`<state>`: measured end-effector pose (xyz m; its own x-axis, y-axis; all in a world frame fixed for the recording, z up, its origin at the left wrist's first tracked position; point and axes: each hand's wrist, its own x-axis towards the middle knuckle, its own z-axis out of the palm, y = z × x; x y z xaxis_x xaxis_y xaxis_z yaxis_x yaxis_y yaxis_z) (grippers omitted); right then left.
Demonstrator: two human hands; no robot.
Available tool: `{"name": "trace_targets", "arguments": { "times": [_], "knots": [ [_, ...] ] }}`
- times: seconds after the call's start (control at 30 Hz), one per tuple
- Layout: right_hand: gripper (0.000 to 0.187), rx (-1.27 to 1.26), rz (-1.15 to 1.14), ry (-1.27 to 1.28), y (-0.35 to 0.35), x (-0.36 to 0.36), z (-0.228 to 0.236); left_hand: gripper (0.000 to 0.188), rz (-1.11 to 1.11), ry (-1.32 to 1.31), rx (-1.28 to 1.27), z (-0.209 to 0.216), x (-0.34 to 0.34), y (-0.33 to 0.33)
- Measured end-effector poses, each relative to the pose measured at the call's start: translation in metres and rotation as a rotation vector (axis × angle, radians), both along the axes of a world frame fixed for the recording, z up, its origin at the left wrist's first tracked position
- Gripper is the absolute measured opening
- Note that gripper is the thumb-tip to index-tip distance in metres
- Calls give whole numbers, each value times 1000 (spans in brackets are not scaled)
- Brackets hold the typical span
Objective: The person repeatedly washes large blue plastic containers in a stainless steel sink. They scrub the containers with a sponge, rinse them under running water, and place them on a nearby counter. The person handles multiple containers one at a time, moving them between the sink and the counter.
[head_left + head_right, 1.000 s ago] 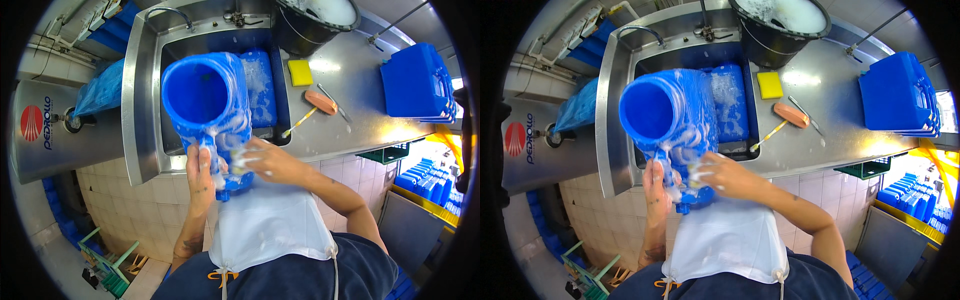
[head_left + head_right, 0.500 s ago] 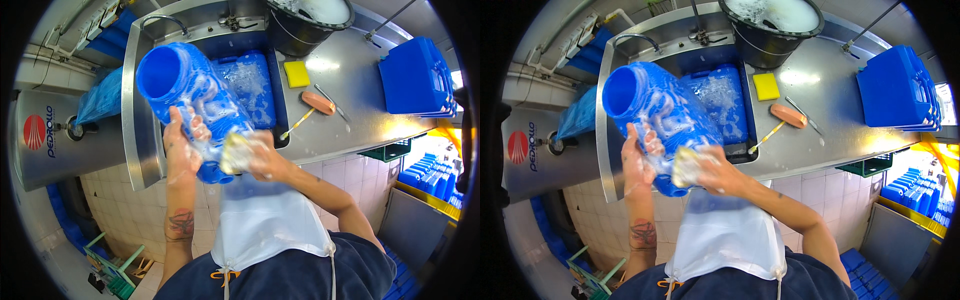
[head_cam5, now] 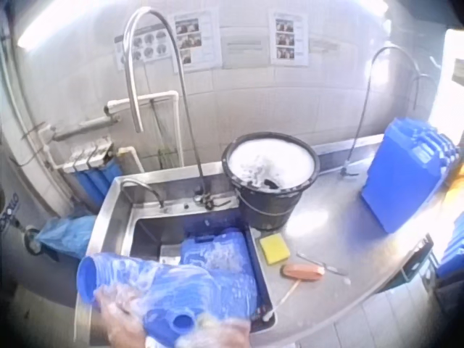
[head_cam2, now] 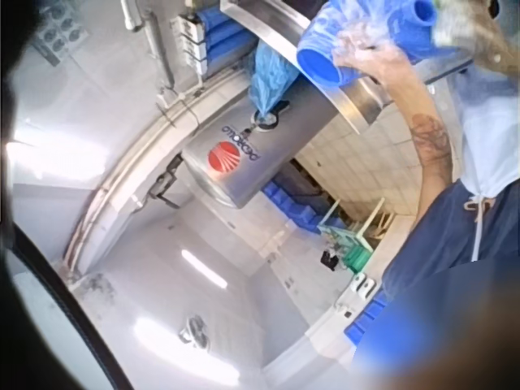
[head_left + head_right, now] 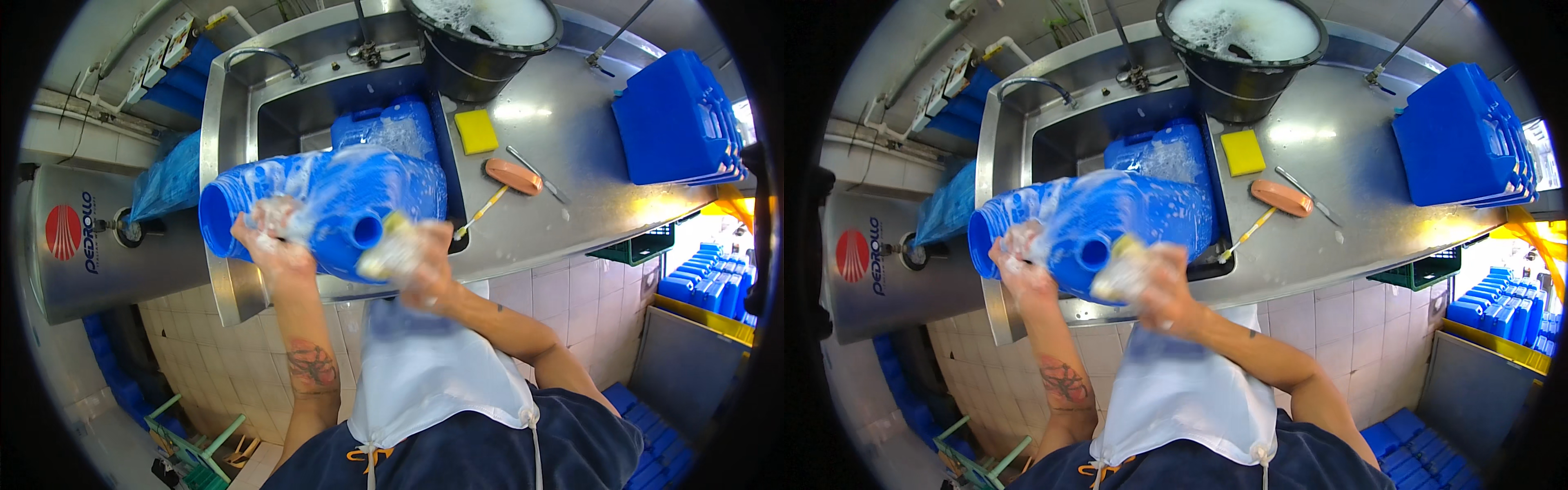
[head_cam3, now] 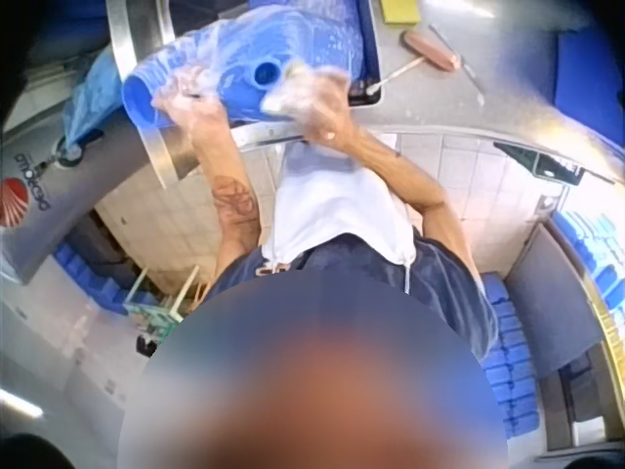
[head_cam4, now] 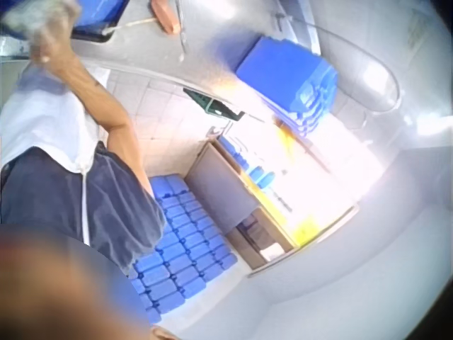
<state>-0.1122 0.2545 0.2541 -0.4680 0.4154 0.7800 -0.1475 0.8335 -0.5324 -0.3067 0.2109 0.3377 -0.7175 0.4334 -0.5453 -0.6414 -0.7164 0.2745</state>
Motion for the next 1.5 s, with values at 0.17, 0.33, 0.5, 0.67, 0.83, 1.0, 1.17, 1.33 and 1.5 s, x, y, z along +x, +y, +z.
{"name": "trace_targets", "arguments": {
  "times": [0.17, 0.33, 0.5, 0.67, 0.83, 1.0, 1.17, 1.33, 1.5],
  "knots": [
    [40, -117, -94, -30, 34, 11, -10, 35, -62, 4, 211, -5, 14, -2],
    [43, 71, 92, 97, 16, 12, -17, 34, -210, 115, 368, 1, 21, 4],
    [45, -83, -134, 202, 18, 8, -11, 42, -80, 120, 238, 6, 54, 20],
    [49, 14, -400, 35, 11, -13, 37, 44, -132, 174, 227, 4, 89, 29],
    [47, 89, -395, -32, -5, 2, 13, 46, -117, 257, 234, 3, 60, 28],
    [37, 72, -372, 110, 13, 6, 0, 44, -59, 233, 179, 4, 60, 23],
    [20, -337, -188, 232, 25, 1, -12, 36, -412, 477, 341, -11, 21, -13],
    [19, -302, 119, 102, 61, 3, 35, 35, -463, 330, 463, -9, 13, -16],
    [30, -220, 157, 18, 74, 17, 16, 38, -428, 302, 330, -6, 14, 5]
  ]
}}
